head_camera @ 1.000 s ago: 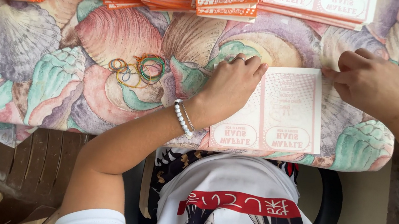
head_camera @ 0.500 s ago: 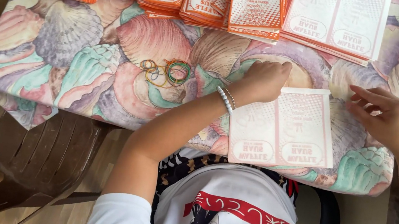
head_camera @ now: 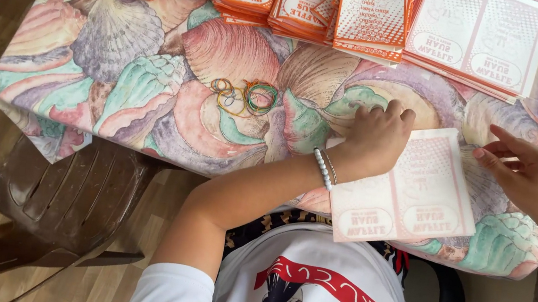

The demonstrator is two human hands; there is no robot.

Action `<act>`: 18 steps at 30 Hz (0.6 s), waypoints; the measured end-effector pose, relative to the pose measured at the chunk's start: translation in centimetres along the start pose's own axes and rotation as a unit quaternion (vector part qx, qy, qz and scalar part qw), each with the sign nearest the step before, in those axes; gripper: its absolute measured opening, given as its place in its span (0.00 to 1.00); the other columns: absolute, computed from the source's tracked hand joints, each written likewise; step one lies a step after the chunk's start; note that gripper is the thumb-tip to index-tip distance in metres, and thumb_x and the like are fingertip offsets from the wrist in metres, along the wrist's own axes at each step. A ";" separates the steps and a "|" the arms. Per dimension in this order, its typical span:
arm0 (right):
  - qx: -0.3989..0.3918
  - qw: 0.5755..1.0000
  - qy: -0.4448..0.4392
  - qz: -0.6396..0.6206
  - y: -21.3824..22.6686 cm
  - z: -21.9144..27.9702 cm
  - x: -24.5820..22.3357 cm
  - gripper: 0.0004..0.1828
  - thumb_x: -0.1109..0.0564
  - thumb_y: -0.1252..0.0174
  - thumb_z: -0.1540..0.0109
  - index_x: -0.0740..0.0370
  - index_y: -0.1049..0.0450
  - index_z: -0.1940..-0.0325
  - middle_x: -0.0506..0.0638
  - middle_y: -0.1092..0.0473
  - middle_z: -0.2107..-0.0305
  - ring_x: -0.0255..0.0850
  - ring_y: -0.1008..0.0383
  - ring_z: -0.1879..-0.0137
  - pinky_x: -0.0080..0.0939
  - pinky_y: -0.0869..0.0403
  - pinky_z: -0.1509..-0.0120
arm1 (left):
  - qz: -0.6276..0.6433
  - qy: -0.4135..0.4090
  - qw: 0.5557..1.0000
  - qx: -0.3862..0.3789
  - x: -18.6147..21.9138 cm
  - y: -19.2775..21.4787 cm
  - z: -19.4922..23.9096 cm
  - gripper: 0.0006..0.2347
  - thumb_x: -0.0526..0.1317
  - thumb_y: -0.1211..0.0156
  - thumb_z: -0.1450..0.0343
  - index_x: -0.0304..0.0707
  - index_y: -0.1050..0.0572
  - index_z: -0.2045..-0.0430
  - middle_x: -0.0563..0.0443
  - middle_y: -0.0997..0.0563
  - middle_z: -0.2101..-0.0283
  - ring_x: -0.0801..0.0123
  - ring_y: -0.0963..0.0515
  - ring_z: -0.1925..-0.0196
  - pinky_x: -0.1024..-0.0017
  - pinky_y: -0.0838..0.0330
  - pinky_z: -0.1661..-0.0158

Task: Folding printed paper sheets into small bags and stacking them.

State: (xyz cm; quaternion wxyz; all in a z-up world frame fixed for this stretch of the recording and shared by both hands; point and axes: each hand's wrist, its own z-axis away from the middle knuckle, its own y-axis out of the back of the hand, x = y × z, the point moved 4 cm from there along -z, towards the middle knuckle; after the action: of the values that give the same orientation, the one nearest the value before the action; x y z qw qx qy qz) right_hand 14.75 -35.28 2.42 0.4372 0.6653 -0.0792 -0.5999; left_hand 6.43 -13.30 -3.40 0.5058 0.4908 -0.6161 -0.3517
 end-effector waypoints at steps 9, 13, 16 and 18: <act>-0.044 0.998 0.006 -0.043 0.5 0.6 -2.0 0.32 0.62 0.42 0.35 0.68 0.34 0.26 0.58 0.27 0.47 0.41 0.30 0.44 0.41 0.31 0.39 | 0.210 0.009 0.975 -0.078 -1.6 2.3 -0.2 0.04 0.32 0.48 0.32 0.41 0.31 0.67 0.48 0.19 0.63 0.55 0.19 0.62 0.56 0.31 0.65; -0.035 0.992 0.121 -0.021 1.4 -0.4 -1.6 0.12 0.59 0.38 0.31 0.70 0.22 0.46 0.45 0.27 0.61 0.30 0.35 0.56 0.32 0.33 0.57 | 0.407 -0.042 0.911 0.058 -2.4 6.9 1.5 0.07 0.38 0.43 0.28 0.44 0.37 0.66 0.53 0.25 0.71 0.56 0.20 0.69 0.63 0.35 0.67; 0.033 0.962 0.245 0.114 3.0 0.1 -7.7 0.18 0.60 0.34 0.29 0.72 0.20 0.36 0.50 0.27 0.64 0.35 0.36 0.62 0.38 0.35 0.61 | 0.439 -0.039 0.893 0.095 -2.3 10.5 3.3 0.18 0.51 0.40 0.28 0.44 0.34 0.51 0.56 0.19 0.51 0.64 0.15 0.55 0.69 0.27 0.58; 0.041 0.941 0.296 0.161 3.8 0.2 -11.1 0.20 0.60 0.33 0.29 0.72 0.20 0.34 0.53 0.31 0.70 0.39 0.41 0.68 0.40 0.38 0.63 | 0.471 -0.043 0.876 0.097 -2.3 12.1 4.2 0.18 0.52 0.45 0.26 0.43 0.31 0.47 0.55 0.18 0.49 0.68 0.16 0.50 0.72 0.28 0.52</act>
State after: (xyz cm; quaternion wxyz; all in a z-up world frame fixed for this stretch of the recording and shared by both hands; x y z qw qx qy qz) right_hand 13.21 -30.63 13.09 0.5044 0.8085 -0.0765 -0.2934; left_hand -0.60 -8.08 6.23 0.5346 0.1734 -0.8265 -0.0307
